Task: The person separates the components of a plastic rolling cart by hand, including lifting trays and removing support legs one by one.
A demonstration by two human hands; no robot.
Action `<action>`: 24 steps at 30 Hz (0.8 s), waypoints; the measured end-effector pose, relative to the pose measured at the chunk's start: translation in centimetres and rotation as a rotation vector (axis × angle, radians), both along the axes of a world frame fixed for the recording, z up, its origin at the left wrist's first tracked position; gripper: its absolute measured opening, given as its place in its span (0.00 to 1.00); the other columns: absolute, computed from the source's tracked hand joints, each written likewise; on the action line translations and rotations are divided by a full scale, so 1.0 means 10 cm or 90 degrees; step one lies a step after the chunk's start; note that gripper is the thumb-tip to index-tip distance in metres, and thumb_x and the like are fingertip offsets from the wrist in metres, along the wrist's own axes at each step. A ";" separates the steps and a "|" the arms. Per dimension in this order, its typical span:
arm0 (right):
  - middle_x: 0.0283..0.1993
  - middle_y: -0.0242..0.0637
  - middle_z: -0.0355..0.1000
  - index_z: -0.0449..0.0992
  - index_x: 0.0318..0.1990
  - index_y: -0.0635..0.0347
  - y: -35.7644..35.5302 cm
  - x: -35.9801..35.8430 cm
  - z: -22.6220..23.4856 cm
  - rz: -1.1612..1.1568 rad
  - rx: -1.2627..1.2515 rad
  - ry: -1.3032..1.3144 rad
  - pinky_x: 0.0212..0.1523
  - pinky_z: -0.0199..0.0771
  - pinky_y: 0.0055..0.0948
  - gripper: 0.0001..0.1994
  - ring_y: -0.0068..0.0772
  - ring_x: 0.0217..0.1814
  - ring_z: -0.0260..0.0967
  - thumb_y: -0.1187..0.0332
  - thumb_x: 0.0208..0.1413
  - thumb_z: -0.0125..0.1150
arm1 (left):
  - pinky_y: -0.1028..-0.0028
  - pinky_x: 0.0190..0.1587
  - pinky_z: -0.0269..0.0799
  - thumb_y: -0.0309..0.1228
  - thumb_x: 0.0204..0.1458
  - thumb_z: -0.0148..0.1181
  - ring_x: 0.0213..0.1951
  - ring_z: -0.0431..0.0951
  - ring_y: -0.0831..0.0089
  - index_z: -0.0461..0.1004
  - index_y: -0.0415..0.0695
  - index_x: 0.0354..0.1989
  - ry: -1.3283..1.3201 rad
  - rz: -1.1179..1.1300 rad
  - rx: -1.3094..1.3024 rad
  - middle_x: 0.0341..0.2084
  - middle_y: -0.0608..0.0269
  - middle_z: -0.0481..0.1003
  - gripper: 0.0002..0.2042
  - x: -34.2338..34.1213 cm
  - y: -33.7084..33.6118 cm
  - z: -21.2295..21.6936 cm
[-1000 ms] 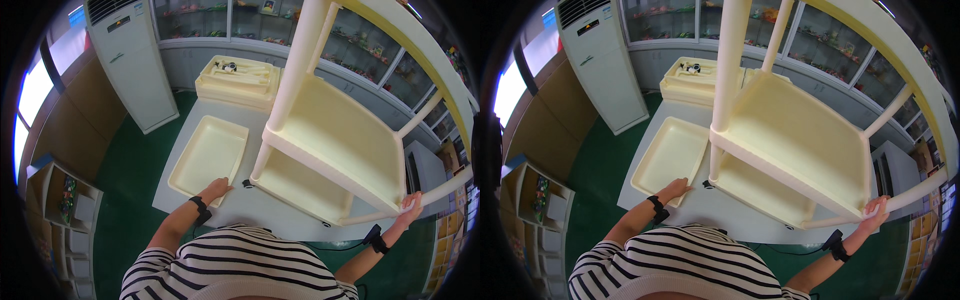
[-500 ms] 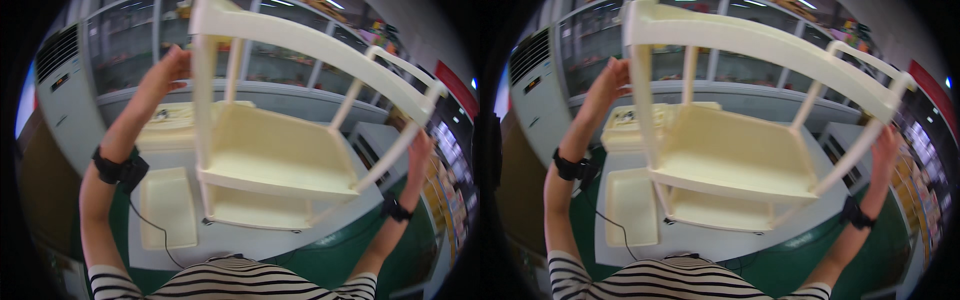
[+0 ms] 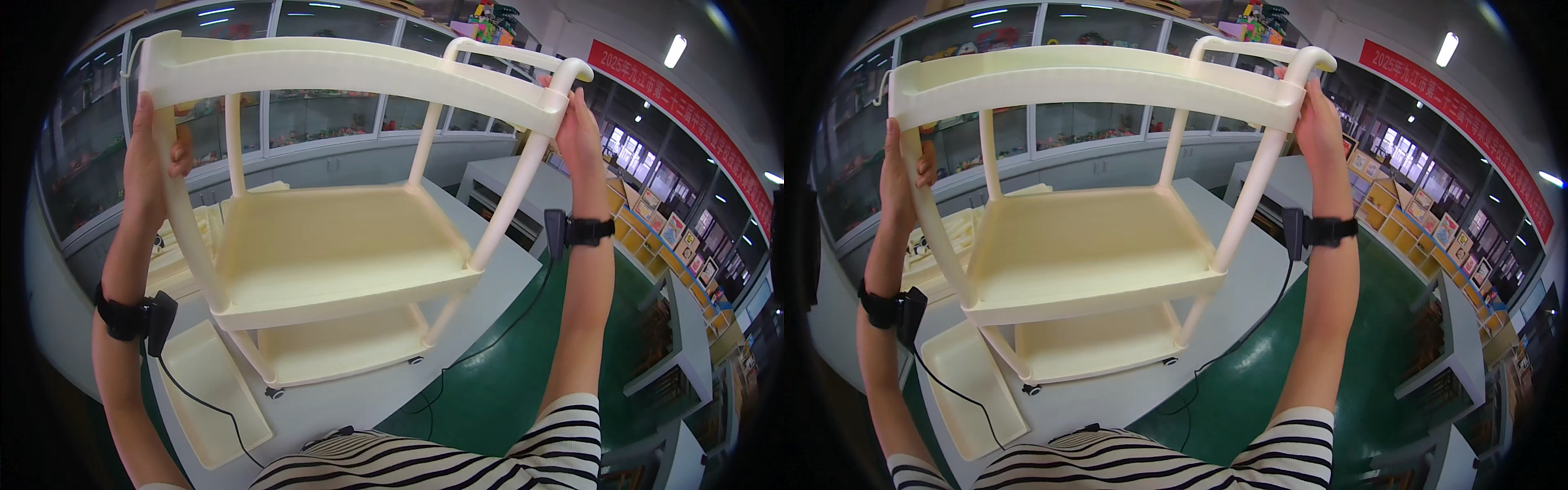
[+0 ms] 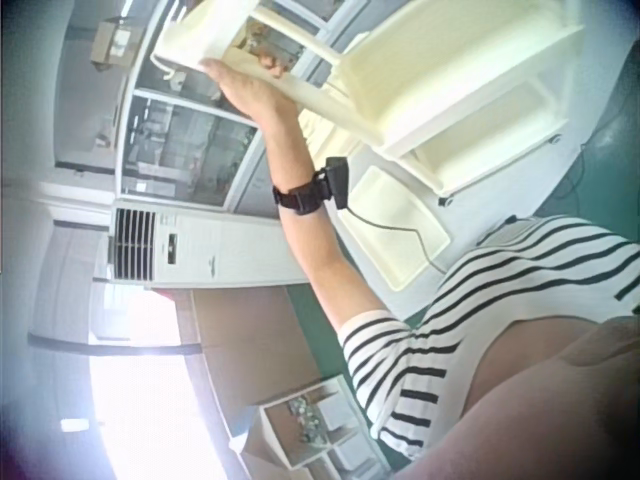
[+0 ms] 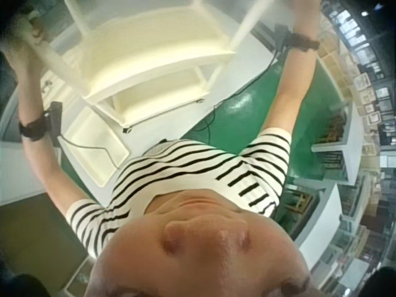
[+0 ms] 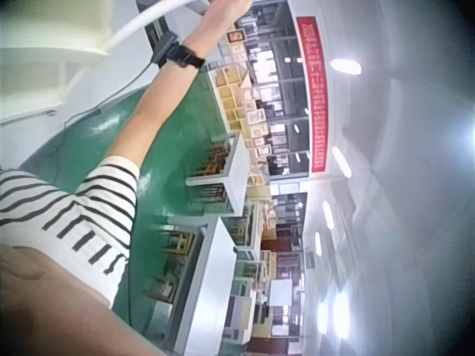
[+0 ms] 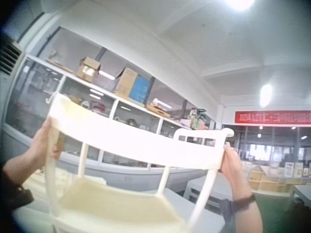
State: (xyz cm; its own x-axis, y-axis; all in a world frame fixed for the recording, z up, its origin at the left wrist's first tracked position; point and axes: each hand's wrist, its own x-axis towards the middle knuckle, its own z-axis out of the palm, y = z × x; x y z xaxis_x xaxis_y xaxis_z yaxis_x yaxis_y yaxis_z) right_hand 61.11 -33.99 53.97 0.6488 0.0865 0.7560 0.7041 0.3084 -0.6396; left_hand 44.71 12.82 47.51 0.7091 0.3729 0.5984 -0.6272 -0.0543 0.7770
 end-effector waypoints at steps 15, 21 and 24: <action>0.32 0.41 0.71 0.64 0.45 0.69 0.10 0.08 0.23 -0.062 -0.058 -0.040 0.52 0.64 0.35 0.21 0.37 0.46 0.68 0.56 0.62 0.37 | 0.85 0.16 0.49 0.59 0.53 0.37 0.11 0.51 0.85 0.64 0.40 0.38 -0.014 -0.014 -0.007 0.10 0.72 0.54 0.29 0.01 -0.02 -0.04; 0.29 0.40 0.71 0.67 0.41 0.68 0.13 0.13 0.27 -0.092 -0.046 -0.061 0.41 0.72 0.28 0.20 0.32 0.37 0.71 0.56 0.61 0.40 | 0.85 0.16 0.49 0.59 0.52 0.37 0.10 0.50 0.86 0.63 0.39 0.37 -0.002 -0.011 -0.019 0.10 0.72 0.54 0.30 0.01 -0.04 -0.05; 0.28 0.40 0.71 0.67 0.39 0.68 0.19 0.09 0.39 -0.117 -0.016 -0.060 0.39 0.73 0.29 0.20 0.33 0.35 0.71 0.55 0.60 0.41 | 0.85 0.16 0.49 0.60 0.52 0.36 0.10 0.50 0.86 0.64 0.40 0.37 0.001 -0.016 -0.016 0.10 0.72 0.54 0.30 0.03 -0.04 -0.06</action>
